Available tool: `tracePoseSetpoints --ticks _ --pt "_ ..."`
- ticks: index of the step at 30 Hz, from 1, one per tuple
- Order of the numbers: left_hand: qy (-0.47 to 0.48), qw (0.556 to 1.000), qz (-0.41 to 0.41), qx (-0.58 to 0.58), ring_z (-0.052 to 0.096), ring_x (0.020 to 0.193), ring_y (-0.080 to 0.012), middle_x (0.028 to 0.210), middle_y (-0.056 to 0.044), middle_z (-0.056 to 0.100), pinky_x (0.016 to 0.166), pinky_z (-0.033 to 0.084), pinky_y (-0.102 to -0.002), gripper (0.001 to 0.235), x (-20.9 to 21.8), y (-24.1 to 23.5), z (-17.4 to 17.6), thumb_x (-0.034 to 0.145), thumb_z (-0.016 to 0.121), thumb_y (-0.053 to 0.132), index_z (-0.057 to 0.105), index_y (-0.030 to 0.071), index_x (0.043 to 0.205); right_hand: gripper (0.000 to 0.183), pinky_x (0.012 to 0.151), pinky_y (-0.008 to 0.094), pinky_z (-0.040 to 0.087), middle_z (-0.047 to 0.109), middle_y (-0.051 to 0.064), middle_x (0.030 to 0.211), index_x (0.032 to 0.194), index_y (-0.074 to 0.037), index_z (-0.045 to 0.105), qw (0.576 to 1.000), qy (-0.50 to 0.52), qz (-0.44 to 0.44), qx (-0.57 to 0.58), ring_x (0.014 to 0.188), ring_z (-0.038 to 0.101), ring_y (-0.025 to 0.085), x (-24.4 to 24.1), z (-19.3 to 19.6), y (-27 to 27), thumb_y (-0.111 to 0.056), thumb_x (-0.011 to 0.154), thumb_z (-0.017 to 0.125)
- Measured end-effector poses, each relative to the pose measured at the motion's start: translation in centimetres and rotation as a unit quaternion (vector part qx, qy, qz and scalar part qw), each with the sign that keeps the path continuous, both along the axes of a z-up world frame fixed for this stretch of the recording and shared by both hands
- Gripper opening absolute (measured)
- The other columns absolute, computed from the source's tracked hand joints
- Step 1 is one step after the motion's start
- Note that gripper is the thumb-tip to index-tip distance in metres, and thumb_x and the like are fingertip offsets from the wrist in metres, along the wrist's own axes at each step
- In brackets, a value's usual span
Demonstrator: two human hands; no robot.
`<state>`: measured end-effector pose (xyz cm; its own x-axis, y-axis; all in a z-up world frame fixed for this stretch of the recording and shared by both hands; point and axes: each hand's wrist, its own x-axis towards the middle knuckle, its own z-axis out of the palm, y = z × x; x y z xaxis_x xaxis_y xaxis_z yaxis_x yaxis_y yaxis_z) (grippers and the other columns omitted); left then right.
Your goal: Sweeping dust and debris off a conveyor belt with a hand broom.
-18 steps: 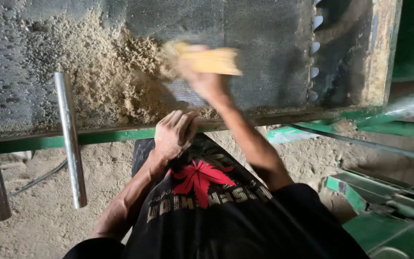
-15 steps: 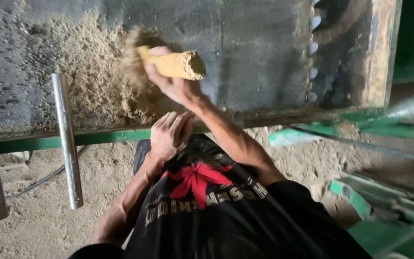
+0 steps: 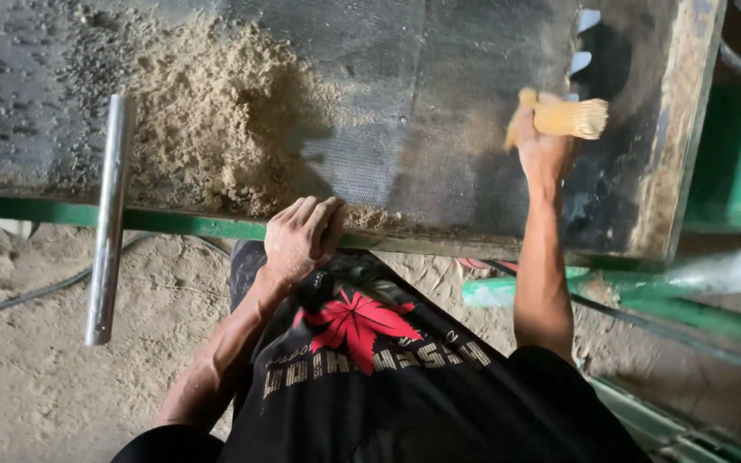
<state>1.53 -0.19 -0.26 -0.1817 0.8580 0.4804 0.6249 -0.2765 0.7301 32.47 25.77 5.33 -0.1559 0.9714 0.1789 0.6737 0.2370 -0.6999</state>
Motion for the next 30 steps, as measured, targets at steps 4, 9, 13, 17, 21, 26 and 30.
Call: tracePoseSetpoints --ticks 4,9,13,17,21,26,30 --pt "0.02 1.0 0.017 0.002 0.064 0.075 -0.0256 0.087 -0.007 0.065 0.063 0.052 -0.037 0.02 0.2 0.1 0.3 0.092 0.074 0.009 0.068 0.004 0.111 0.013 0.076 0.034 0.061 0.074 0.006 0.088 0.104 -0.008 0.071 0.973 -0.164 0.002 0.16 0.08 0.073 0.02 -4.6 -2.5 -0.8 -0.017 0.096 0.076" --pt "0.027 0.999 0.022 0.008 0.064 0.074 -0.0259 0.087 -0.007 0.065 0.064 0.053 -0.038 0.018 0.4 0.4 0.3 0.095 0.074 0.011 0.067 0.005 0.11 0.032 0.059 0.025 0.068 0.07 -0.001 0.097 0.115 -0.011 0.067 0.986 0.107 0.056 -0.112 0.078 0.073 0.01 -19.2 -9.3 -3.0 -0.014 0.084 0.073" --pt "0.039 0.999 0.021 -0.012 0.063 0.07 -0.027 0.084 -0.008 0.064 0.062 0.052 -0.039 0.015 0.4 0.3 0.2 0.095 0.075 0.012 0.068 0.007 0.107 0.023 0.059 0.025 0.064 0.076 0.004 0.088 0.112 -0.012 0.07 0.968 0.066 0.193 0.147 0.07 0.073 0.009 -26.8 -10.9 -4.2 -0.029 0.096 0.074" --pt "0.032 0.999 0.023 -0.01 0.064 0.072 -0.0273 0.085 -0.008 0.065 0.063 0.053 -0.038 0.017 0.4 0.2 -0.2 0.095 0.075 0.013 0.066 0.006 0.108 0.032 0.066 0.027 0.06 0.073 0.002 0.092 0.12 -0.01 0.065 0.959 0.127 0.248 0.042 0.075 0.068 0.01 -25.0 -6.3 -3.4 -0.036 0.102 0.067" --pt "0.031 0.999 0.035 0.005 0.064 0.074 -0.0272 0.089 -0.008 0.066 0.063 0.052 -0.038 0.02 0.4 0.2 -0.1 0.093 0.074 0.012 0.066 0.005 0.11 0.025 0.101 0.034 0.059 0.067 0.008 0.121 0.131 -0.006 0.06 0.958 0.149 0.219 0.109 0.111 0.068 0.019 -15.6 -3.9 4.1 -0.021 0.112 0.064" --pt "0.032 0.997 0.065 0.009 0.064 0.074 -0.0252 0.087 -0.007 0.064 0.062 0.053 -0.037 0.02 0.7 0.2 0.1 0.093 0.074 0.01 0.066 0.005 0.11 0.027 0.095 0.037 0.057 0.073 0.011 0.117 0.124 -0.004 0.066 0.985 -0.038 0.065 0.156 0.107 0.071 0.023 0.2 -6.1 15.2 -0.013 0.1 0.074" --pt "0.044 0.997 0.065 0.013 0.065 0.073 -0.0236 0.087 -0.006 0.065 0.06 0.053 -0.036 0.02 0.8 0.5 0.0 0.091 0.074 0.009 0.066 0.006 0.11 0.036 0.085 0.047 0.054 0.068 0.022 0.104 0.106 -0.002 0.066 0.93 -0.25 -0.067 0.26 0.097 0.066 0.036 4.0 -12.2 18.1 -0.024 0.089 0.088"
